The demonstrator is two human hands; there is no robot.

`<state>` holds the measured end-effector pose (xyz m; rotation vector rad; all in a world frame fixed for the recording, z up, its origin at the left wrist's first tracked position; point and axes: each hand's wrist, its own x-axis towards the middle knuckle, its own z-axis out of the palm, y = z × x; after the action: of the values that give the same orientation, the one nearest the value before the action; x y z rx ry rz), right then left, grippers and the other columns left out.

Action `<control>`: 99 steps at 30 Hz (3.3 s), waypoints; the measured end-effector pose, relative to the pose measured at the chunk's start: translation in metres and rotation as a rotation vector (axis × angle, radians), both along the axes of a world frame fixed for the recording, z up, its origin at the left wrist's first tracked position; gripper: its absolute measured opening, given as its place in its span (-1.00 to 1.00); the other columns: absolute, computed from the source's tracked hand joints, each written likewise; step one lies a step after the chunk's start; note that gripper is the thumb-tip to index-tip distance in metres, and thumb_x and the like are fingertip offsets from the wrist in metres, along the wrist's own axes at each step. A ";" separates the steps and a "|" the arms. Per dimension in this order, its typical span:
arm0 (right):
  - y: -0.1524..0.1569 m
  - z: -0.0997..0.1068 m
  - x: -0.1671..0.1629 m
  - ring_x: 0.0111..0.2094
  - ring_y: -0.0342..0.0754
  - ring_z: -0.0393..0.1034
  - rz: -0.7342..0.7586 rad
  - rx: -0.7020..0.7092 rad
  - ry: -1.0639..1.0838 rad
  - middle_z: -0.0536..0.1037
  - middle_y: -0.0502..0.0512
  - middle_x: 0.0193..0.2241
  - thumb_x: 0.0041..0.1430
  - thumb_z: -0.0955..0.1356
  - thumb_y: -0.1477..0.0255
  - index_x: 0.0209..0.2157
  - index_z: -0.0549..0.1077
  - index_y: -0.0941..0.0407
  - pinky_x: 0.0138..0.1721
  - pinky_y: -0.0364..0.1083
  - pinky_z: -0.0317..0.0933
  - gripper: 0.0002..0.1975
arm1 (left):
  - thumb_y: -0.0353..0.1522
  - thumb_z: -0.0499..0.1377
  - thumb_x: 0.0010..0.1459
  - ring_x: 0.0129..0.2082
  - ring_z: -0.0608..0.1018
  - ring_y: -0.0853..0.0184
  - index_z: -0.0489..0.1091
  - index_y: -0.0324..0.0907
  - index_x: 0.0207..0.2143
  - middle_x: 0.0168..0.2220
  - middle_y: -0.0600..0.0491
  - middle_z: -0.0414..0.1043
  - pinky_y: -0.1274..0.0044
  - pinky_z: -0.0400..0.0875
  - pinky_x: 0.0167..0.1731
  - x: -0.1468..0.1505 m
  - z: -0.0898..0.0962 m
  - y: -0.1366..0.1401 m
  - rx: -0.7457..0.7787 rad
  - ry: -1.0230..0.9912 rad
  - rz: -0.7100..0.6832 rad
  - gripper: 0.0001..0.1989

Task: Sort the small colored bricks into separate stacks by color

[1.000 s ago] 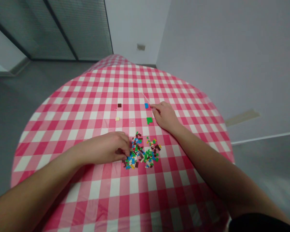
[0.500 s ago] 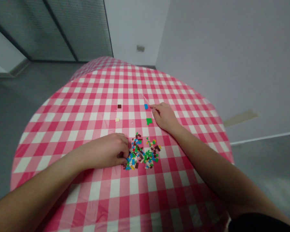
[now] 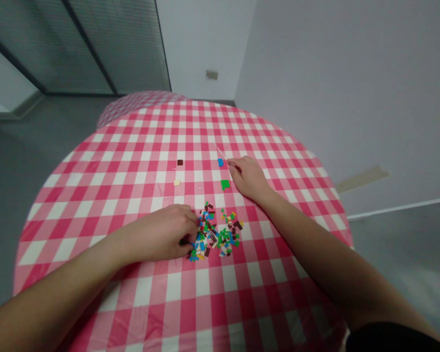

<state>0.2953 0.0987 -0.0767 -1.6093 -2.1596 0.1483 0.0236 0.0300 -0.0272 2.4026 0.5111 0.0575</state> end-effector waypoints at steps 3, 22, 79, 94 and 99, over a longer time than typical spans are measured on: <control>0.000 0.000 0.000 -0.09 0.18 0.43 -0.003 -0.001 -0.008 0.62 0.29 -0.16 0.39 0.23 0.42 0.09 0.58 0.17 0.03 0.11 0.24 -0.61 | -0.59 0.20 0.01 -0.37 0.48 0.30 0.34 -0.16 -0.56 -0.48 0.09 0.42 0.49 0.36 -0.28 0.000 0.002 0.001 -0.022 -0.023 0.013 -0.80; -0.059 0.030 -0.039 -0.28 -0.07 0.54 0.518 -0.214 0.404 0.70 0.07 -0.28 0.28 0.44 0.35 -0.17 0.67 -0.01 -0.22 -0.06 0.40 -0.86 | -0.25 0.31 0.10 -0.45 0.55 0.36 0.54 -0.17 -0.35 -0.42 0.02 0.60 0.50 0.44 -0.42 0.001 -0.019 0.020 -0.462 -0.362 0.680 -0.83; 0.000 -0.004 0.002 0.02 0.26 0.27 -0.070 -0.019 -0.163 0.49 0.22 0.16 0.43 0.16 0.40 0.18 0.55 0.03 0.00 0.19 0.14 -0.54 | -0.19 0.26 0.13 -0.47 0.54 0.31 0.47 -0.19 -0.41 -0.47 -0.02 0.56 0.48 0.39 -0.45 0.004 -0.015 0.013 -0.438 -0.292 0.687 -0.77; -0.001 -0.001 -0.001 0.06 0.31 0.26 -0.099 -0.064 -0.244 0.39 0.22 0.27 0.44 0.13 0.36 0.29 0.42 -0.02 0.00 0.23 0.16 -0.49 | -0.20 0.27 0.11 -0.50 0.54 0.33 0.47 -0.17 -0.42 -0.49 0.01 0.57 0.50 0.40 -0.47 0.005 -0.013 0.011 -0.477 -0.295 0.693 -0.78; -0.003 0.002 -0.003 0.07 0.31 0.26 -0.115 -0.080 -0.270 0.39 0.20 0.28 0.45 0.13 0.36 0.31 0.40 -0.05 0.01 0.23 0.16 -0.50 | -0.20 0.28 0.11 -0.49 0.55 0.33 0.47 -0.17 -0.42 -0.48 0.00 0.57 0.50 0.40 -0.46 0.005 -0.013 0.011 -0.483 -0.299 0.695 -0.79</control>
<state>0.2924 0.0959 -0.0744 -1.8883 -2.2746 -0.0199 0.0289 0.0406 -0.0403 1.6238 1.0530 0.5233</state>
